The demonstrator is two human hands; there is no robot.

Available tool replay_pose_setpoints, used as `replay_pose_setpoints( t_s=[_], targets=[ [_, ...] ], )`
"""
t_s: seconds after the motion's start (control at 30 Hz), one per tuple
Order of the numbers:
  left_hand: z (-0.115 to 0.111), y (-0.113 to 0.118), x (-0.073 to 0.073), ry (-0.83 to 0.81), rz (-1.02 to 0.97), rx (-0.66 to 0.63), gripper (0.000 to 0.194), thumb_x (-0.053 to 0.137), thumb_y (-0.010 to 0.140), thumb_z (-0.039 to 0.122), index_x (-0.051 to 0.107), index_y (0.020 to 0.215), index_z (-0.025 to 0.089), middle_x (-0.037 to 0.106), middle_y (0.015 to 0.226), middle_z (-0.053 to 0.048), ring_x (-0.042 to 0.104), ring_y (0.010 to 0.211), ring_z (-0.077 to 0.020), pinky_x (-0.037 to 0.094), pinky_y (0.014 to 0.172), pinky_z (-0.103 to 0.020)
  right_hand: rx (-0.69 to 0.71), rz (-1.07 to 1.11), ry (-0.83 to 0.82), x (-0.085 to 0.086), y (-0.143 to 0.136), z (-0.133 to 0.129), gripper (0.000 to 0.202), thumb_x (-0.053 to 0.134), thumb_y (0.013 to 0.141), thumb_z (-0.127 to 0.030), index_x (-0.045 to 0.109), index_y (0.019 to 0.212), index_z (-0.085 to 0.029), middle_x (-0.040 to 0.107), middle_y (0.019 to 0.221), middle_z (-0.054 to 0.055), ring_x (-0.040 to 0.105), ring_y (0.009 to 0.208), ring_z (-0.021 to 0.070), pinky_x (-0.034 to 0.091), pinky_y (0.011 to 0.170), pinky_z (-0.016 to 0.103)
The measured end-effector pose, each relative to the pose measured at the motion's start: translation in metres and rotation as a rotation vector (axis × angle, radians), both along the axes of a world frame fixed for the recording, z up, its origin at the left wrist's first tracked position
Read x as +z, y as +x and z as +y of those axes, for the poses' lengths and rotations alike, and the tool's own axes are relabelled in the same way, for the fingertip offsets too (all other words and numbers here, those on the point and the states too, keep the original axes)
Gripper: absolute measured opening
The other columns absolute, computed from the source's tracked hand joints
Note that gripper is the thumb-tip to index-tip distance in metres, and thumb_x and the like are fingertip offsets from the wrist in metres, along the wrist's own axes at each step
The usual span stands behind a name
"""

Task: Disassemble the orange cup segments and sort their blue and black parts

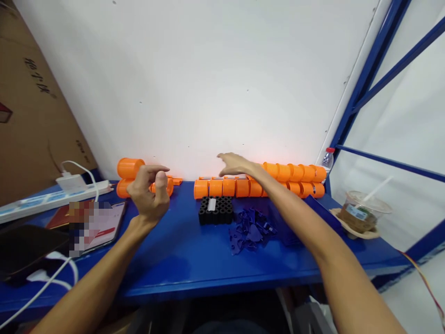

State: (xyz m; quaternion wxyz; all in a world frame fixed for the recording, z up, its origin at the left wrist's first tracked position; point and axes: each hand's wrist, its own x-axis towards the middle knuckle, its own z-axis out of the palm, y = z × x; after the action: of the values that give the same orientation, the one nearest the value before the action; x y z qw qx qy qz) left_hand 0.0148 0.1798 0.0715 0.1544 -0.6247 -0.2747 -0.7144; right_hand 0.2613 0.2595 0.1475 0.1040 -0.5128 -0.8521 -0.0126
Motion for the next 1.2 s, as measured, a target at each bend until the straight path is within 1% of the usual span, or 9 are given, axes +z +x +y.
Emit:
replay_pose_setpoints(
  t_s=[0.17, 0.3, 0.4, 0.53, 0.7, 0.8, 0.9, 1.07, 1.2],
  targets=[
    [0.005, -0.005, 0.001, -0.099, -0.012, 0.056, 0.016, 0.05, 0.096, 0.029, 0.06, 0.089, 0.02, 0.053, 0.062, 0.003, 0.048, 0.05, -0.0121, 0.037, 0.054, -0.027, 0.12, -0.122, -0.175, -0.035, -0.08, 0.016, 0.062, 0.085, 0.076, -0.036, 0.068, 0.131, -0.013, 0.073, 0.128, 0.019, 0.071, 0.111, 0.035, 0.06, 0.086, 0.044],
    [0.007, -0.007, 0.003, -0.132, -0.055, 0.06, 0.016, 0.048, 0.097, 0.028, 0.059, 0.088, 0.02, 0.053, 0.063, 0.003, 0.045, 0.05, -0.011, 0.035, 0.054, -0.026, 0.122, -0.176, -0.254, -0.06, -0.108, 0.028, 0.035, 0.086, 0.072, -0.033, 0.074, 0.099, -0.014, 0.078, 0.093, 0.013, 0.073, 0.083, 0.0288, 0.056, 0.068, 0.037],
    [0.006, -0.007, 0.004, -0.132, -0.089, 0.065, 0.014, 0.049, 0.097, 0.028, 0.059, 0.09, 0.02, 0.052, 0.064, 0.003, 0.047, 0.052, -0.0114, 0.037, 0.054, -0.026, 0.168, -0.085, -0.207, -0.061, -0.112, 0.033, 0.054, 0.086, 0.072, -0.033, 0.07, 0.119, -0.013, 0.077, 0.11, 0.015, 0.073, 0.091, 0.029, 0.058, 0.073, 0.037],
    [0.011, -0.007, 0.005, -0.199, -0.204, 0.028, 0.014, 0.054, 0.096, 0.031, 0.059, 0.102, 0.02, 0.06, 0.079, 0.0, 0.059, 0.067, -0.015, 0.047, 0.066, -0.029, 0.265, 0.134, 0.002, -0.043, -0.107, 0.018, 0.086, 0.083, 0.075, -0.031, 0.047, 0.151, -0.013, 0.062, 0.145, 0.021, 0.065, 0.124, 0.0338, 0.056, 0.099, 0.045],
    [0.029, -0.008, 0.005, -0.501, -0.542, -0.317, 0.027, 0.061, 0.095, 0.043, 0.054, 0.112, 0.022, 0.066, 0.105, -0.008, 0.068, 0.096, -0.0192, 0.054, 0.087, -0.033, 0.385, 0.101, 0.334, -0.033, -0.1, -0.046, 0.084, 0.075, 0.081, -0.026, 0.038, 0.156, -0.016, 0.058, 0.145, 0.019, 0.056, 0.131, 0.0357, 0.047, 0.11, 0.056],
    [0.029, -0.009, 0.006, -0.79, -0.676, -0.679, 0.042, 0.062, 0.092, 0.061, 0.057, 0.101, 0.02, 0.066, 0.09, -0.005, 0.069, 0.081, -0.0182, 0.055, 0.075, -0.03, 0.467, -0.002, 0.433, -0.043, -0.099, -0.088, 0.081, 0.071, 0.081, -0.017, 0.04, 0.156, -0.022, 0.061, 0.138, 0.016, 0.055, 0.13, 0.0354, 0.044, 0.113, 0.056],
    [0.021, -0.007, 0.008, -1.023, -0.555, -0.965, 0.052, 0.072, 0.081, 0.068, 0.06, 0.088, 0.018, 0.066, 0.075, -0.004, 0.064, 0.064, -0.0165, 0.05, 0.059, -0.026, 0.472, -0.068, 0.473, -0.057, -0.098, -0.113, 0.074, 0.067, 0.085, -0.015, 0.043, 0.155, -0.023, 0.061, 0.141, 0.017, 0.049, 0.139, 0.0359, 0.038, 0.12, 0.055],
    [0.008, 0.002, 0.011, -1.002, -0.461, -0.948, 0.053, 0.082, 0.072, 0.065, 0.06, 0.07, 0.017, 0.059, 0.06, 0.001, 0.055, 0.052, -0.0117, 0.044, 0.051, -0.022, 0.514, 0.175, 0.418, -0.067, -0.08, -0.117, 0.052, 0.069, 0.092, -0.036, 0.055, 0.141, -0.025, 0.066, 0.137, 0.015, 0.056, 0.134, 0.0341, 0.044, 0.114, 0.053],
    [-0.006, 0.009, 0.016, -1.116, -0.26, -0.99, 0.058, 0.073, 0.078, 0.07, 0.055, 0.061, 0.019, 0.057, 0.053, -0.001, 0.058, 0.047, -0.0148, 0.045, 0.048, -0.025, 0.262, 0.732, 0.394, -0.066, -0.056, -0.106, 0.015, 0.059, 0.099, -0.039, 0.064, 0.104, -0.026, 0.074, 0.102, 0.008, 0.069, 0.097, 0.0249, 0.054, 0.089, 0.042]
  ],
)
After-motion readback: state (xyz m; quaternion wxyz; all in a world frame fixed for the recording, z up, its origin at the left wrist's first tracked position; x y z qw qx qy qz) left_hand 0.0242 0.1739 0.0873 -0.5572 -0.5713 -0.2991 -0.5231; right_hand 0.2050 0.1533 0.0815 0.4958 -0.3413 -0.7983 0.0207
